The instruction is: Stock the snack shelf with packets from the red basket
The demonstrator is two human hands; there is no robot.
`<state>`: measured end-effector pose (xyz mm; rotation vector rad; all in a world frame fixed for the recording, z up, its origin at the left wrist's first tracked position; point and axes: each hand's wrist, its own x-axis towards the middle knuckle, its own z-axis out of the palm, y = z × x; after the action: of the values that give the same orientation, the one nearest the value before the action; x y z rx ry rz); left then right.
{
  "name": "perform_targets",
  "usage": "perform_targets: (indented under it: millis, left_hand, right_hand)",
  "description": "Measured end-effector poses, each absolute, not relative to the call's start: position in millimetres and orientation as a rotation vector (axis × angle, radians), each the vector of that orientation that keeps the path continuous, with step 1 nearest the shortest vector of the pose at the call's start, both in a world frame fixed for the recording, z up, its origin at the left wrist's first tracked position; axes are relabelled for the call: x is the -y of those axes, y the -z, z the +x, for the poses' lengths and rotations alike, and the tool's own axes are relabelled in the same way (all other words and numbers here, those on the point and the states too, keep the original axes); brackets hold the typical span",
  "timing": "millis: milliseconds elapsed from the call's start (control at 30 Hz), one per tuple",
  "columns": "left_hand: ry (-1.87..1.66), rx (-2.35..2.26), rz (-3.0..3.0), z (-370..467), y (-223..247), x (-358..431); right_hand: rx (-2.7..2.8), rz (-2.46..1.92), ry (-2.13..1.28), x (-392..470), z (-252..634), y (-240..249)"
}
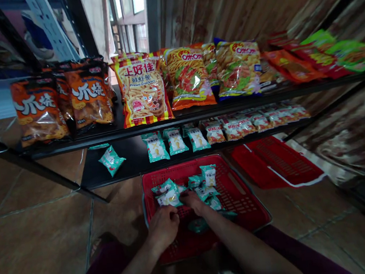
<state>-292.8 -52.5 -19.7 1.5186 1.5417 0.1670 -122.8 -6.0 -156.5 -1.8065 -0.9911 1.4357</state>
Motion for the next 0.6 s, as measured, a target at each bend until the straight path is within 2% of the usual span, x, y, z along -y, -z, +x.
perform_targets:
  millis: [200,333,467,600]
  left_hand:
    - [-0.771,-1.705,1.179,-300.9,20.7,49.5]
    - [-1.005,-1.510,0.651,-305.4,5.9,55.3]
    - [-0.946,-1.211,0.365,-300.3,-13.2,61.9]
    - [-1.006,-1.185,0.342,-292.4,-19.6,62.1]
  right_hand:
    - [0.993,-1.701,-1.501,5.7,-94.4,60.7]
    - [0.966,-1.523,-1.633,26.2,-86.8,1.9]
    - [0.959,-1.421,-1.716,40.5,-89.6,-20.9]
    - [1.072,-1.466,-1.587,34.4,-93.6,-17.2]
